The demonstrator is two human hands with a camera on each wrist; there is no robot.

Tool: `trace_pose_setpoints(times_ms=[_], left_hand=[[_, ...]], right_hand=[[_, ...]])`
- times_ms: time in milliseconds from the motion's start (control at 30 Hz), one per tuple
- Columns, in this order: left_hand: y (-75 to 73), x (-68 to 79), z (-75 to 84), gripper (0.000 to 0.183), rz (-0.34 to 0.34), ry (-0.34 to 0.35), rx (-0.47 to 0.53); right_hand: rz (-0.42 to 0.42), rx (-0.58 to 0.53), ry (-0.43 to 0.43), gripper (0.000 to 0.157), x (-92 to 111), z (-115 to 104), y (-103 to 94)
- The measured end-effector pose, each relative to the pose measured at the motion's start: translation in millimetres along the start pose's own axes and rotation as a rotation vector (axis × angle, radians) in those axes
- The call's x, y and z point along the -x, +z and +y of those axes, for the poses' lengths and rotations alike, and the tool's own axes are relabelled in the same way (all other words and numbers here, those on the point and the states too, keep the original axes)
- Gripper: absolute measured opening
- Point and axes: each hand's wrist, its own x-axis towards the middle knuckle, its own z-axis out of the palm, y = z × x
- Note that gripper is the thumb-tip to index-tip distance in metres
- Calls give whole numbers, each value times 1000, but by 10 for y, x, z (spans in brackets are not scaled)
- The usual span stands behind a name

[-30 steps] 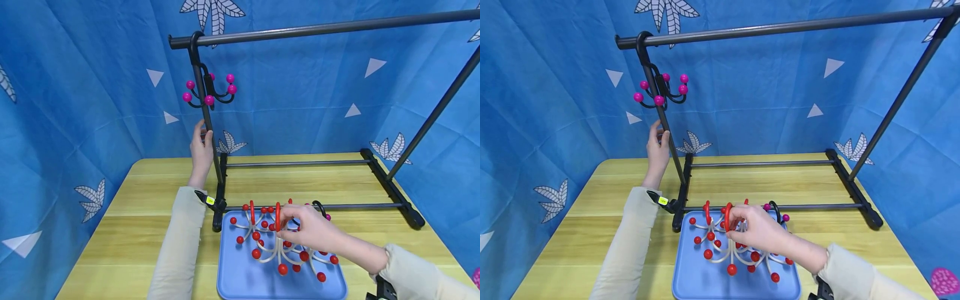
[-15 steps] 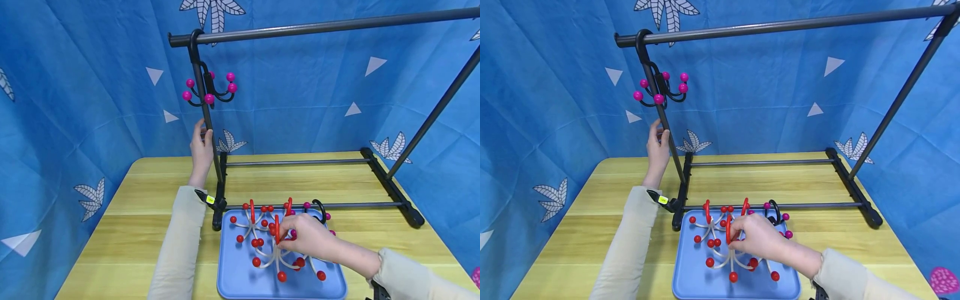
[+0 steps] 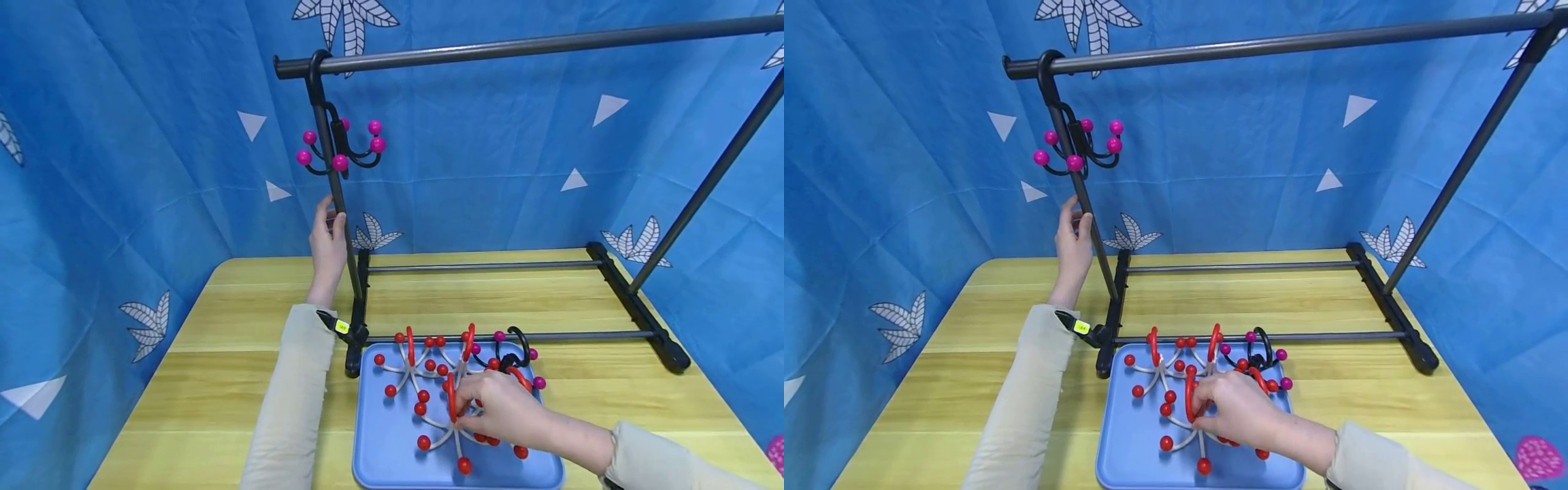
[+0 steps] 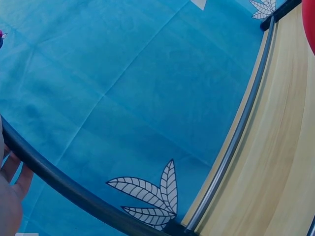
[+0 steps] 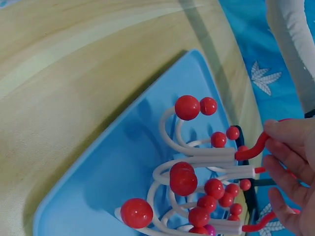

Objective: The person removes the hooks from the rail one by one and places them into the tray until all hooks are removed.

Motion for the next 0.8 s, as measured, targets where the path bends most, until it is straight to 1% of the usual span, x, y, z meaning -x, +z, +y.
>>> trace_pose_setpoints(times_ms=[167, 367, 600, 667, 800], left_hand=[[-17, 6, 1, 45, -4, -14, 5], [-18, 4, 3, 45, -14, -17, 3], [-15, 3, 17, 43, -21, -41, -6], [-16, 3, 19, 43, -22, -39, -9], [-17, 2, 12, 43, -19, -37, -12]], right_hand=[[-29, 45, 21, 10, 19, -41, -8], [-25, 110, -9, 10, 31, -45, -74], [28, 189, -19, 11, 19, -50, -265], [52, 215, -24, 11, -11, -68, -346], [113, 263, -68, 12, -129, -136, -541]])
